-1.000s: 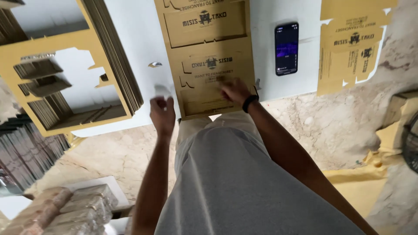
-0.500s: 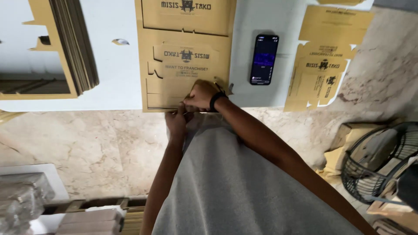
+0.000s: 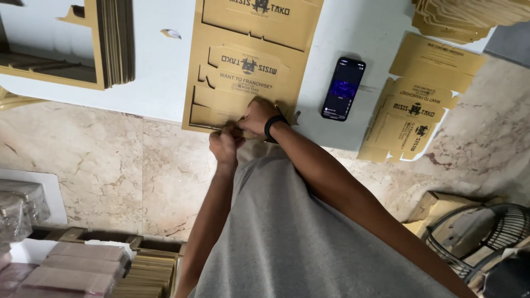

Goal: Folding flat cardboard sheets into boxes and stacking them on a table

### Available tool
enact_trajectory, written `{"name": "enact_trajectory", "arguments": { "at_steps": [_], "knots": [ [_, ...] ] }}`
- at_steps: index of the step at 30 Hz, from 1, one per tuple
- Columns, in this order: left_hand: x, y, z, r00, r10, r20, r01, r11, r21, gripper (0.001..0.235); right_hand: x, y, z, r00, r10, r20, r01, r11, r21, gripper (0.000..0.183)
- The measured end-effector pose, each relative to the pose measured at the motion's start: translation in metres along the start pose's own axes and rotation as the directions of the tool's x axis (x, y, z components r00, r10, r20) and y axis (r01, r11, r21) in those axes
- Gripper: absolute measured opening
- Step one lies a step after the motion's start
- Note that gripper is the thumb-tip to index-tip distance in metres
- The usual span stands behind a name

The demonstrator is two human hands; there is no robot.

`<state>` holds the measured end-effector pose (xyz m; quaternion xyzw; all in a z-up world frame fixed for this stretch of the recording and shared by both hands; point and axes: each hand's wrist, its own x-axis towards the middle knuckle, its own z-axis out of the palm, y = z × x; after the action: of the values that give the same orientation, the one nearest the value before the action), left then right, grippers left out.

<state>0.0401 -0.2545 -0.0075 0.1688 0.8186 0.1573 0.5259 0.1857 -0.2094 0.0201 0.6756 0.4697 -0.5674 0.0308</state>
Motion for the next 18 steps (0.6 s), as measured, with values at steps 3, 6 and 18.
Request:
{"name": "enact_trajectory", "arguments": {
  "at_steps": [3, 6, 18],
  "knots": [
    [-0.012, -0.002, 0.002, 0.998, 0.013, -0.069, 0.001, 0.980, 0.201, 0.043, 0.016, 0.013, 0.015, 1.000, 0.004, -0.010, -0.004, 1.000, -0.004, 0.029],
    [-0.007, -0.006, 0.004, 0.999, 0.026, -0.030, -0.027, 0.999, -0.040, 0.031, 0.017, 0.010, 0.018, 0.999, 0.025, -0.041, -0.026, 1.000, -0.010, 0.031],
    [0.026, -0.029, -0.027, 0.993, -0.070, 0.094, 0.086, 0.981, -0.176, 0.043, 0.010, 0.119, 0.043, 0.995, 0.089, -0.045, -0.035, 0.730, 0.683, 0.030]
  ]
}}
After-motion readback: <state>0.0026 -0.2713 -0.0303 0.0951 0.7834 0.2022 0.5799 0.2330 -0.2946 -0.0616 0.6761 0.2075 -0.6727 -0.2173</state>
